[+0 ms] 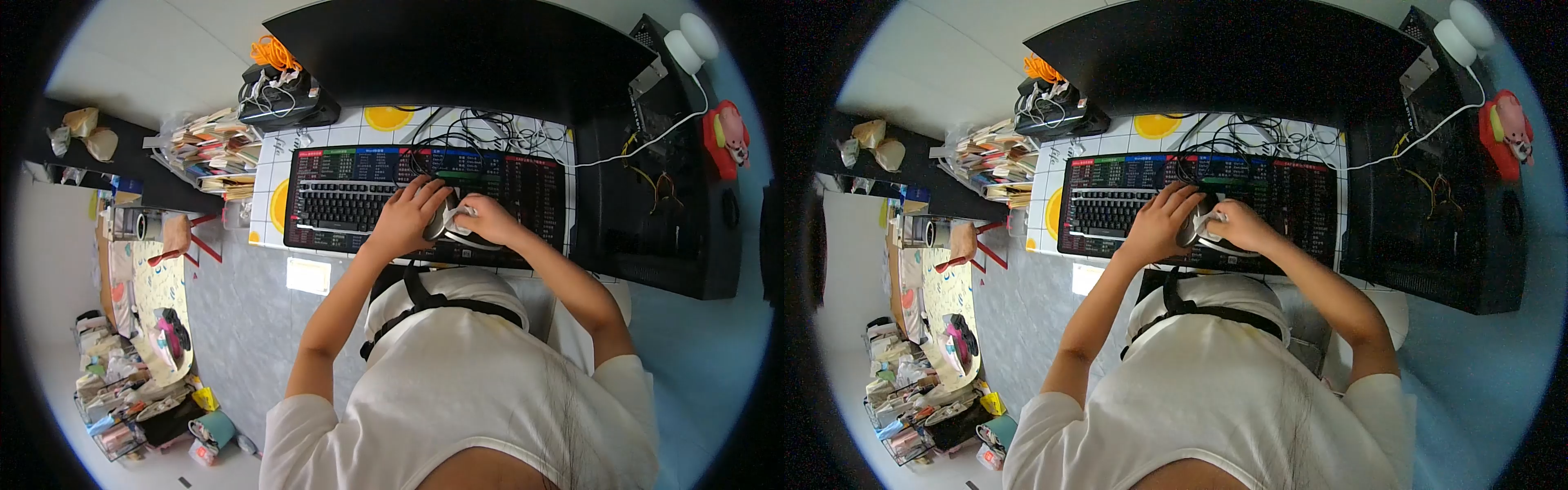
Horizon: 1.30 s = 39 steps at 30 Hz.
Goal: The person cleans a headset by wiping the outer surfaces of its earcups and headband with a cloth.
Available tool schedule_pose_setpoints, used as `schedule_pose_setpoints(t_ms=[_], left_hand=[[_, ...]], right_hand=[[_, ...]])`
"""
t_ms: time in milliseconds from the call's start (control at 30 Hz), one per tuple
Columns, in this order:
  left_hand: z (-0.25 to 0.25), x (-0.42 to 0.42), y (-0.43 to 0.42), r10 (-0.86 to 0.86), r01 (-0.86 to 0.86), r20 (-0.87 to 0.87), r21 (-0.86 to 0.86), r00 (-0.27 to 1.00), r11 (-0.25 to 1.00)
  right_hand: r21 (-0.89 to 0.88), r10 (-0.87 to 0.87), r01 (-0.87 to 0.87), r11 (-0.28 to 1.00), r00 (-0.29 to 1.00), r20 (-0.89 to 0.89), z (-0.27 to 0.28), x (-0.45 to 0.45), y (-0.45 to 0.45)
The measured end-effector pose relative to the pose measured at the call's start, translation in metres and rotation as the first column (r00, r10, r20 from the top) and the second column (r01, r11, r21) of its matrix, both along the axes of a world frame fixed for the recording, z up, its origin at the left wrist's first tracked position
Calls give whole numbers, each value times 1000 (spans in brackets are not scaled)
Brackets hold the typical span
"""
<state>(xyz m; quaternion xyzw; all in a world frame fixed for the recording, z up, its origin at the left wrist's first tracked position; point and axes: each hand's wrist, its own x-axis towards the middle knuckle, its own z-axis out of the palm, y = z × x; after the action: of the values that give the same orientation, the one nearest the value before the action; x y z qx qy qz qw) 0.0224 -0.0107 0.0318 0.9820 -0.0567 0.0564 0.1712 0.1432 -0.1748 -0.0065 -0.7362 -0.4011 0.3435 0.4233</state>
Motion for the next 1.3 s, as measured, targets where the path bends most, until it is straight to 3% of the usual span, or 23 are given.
schedule_pose_setpoints(t_ms=[167, 267, 400, 467, 633, 733, 767, 900, 1000, 1067, 1100, 1133, 1200, 1233, 1300], left_hand=[[4, -7, 1, -11, 5, -50, -126, 999, 992], [1, -9, 7, 27, -34, -39, -194, 999, 980], [4, -15, 22, 47, -59, -47, -299, 998, 952], [-3, -16, 26, -3, -22, -56, -438, 998, 899], [17, -15, 9, -21, 55, 84, -433, 996, 899], [4, -13, 4, -75, 94, 61, -404, 995, 910], [2, -13, 0, -21, 50, 57, -565, 998, 824], [4, -11, -3, -5, 57, 104, -502, 995, 863], [-6, -3, 3, 0, 20, 36, -558, 999, 830], [-5, 3, 4, -99, 173, 224, -338, 970, 925], [-8, 5, 3, -89, 191, 284, -356, 955, 915], [-10, 5, 3, -93, 196, 287, -354, 953, 914], [-8, 1, -2, -44, 129, 201, -433, 979, 892], [1, 0, -10, -81, 157, 244, -311, 966, 937], [-1, 0, -10, -64, 139, 241, -309, 969, 941]], right_hand=[[87, 148, -135, 987, 972, -180, 4, 3, -14], [147, 180, -166, 975, 980, -85, 13, 7, -23], [200, 228, -211, 957, 971, -64, 29, 16, -38], [214, 229, -200, 956, 966, -118, 32, 15, -40], [189, 161, -126, 974, 969, -185, 18, 10, -33], [174, 137, -96, 980, 960, -242, 15, 9, -34], [173, 128, -83, 981, 954, -271, 15, 10, -34], [182, 121, -74, 980, 958, -260, 16, 9, -35], [205, 179, -124, 971, 945, -273, 18, 9, -36], [180, 216, -182, 967, 957, -192, 17, 7, -35], [161, 190, -158, 974, 958, -215, 18, 6, -35], [161, 187, -155, 975, 959, -212, 20, 7, -34], [93, 219, -224, 970, 974, 60, 27, 3, -30], [78, 214, -231, 970, 960, 182, 27, -1, -25], [75, 177, -200, 977, 955, 237, 36, -6, -21]])
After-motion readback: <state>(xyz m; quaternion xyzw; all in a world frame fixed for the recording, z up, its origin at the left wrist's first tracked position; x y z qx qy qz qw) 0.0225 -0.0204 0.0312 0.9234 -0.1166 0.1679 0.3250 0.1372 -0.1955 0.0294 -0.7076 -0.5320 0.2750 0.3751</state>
